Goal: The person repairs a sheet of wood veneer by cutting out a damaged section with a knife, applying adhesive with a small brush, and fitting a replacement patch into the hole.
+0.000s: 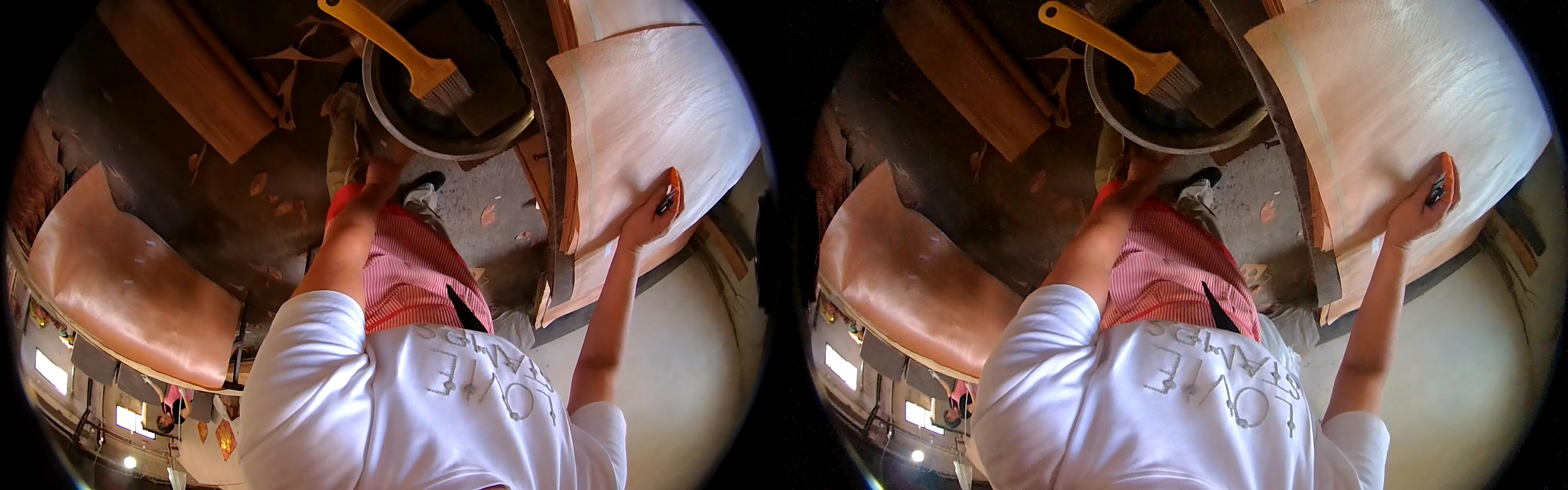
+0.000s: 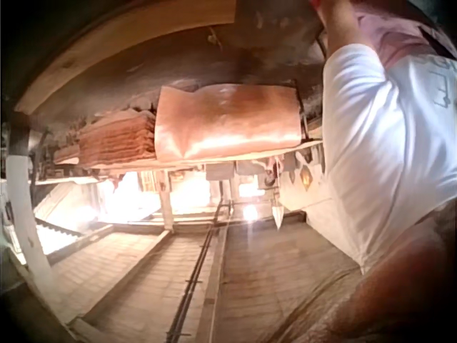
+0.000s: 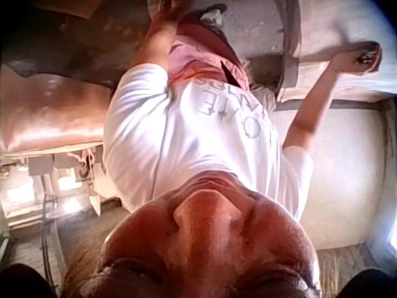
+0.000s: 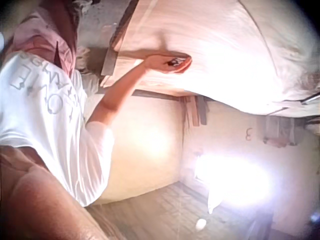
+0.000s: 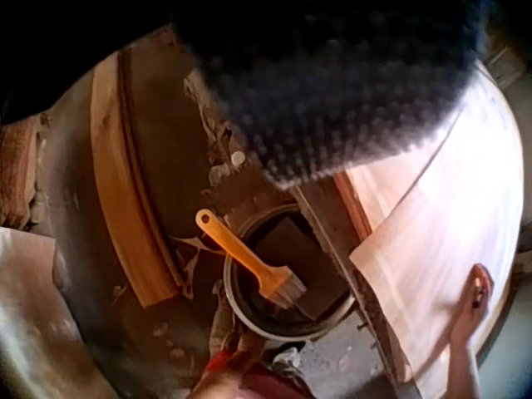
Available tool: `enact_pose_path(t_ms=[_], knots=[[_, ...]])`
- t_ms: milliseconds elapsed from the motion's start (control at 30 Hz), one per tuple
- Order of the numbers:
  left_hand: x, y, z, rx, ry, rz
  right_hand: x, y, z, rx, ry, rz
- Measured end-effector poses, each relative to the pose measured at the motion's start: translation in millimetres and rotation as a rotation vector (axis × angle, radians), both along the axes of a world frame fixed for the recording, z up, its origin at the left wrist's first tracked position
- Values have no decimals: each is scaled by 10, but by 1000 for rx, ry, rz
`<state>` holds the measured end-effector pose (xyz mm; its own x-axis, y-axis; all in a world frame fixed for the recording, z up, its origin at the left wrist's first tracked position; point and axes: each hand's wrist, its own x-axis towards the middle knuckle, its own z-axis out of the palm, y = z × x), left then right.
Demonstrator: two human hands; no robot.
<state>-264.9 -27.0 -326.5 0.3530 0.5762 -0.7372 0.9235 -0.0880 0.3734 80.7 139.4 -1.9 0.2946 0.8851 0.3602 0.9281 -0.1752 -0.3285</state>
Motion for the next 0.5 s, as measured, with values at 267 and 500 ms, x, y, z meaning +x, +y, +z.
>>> enact_pose_path(t_ms=[267, 500], knots=[[565, 321, 915, -313, -311, -97, 220, -23, -27, -8, 141, -113], [-234, 1100, 2133, -341, -287, -316, 71, 165, 209, 30, -17, 43]])
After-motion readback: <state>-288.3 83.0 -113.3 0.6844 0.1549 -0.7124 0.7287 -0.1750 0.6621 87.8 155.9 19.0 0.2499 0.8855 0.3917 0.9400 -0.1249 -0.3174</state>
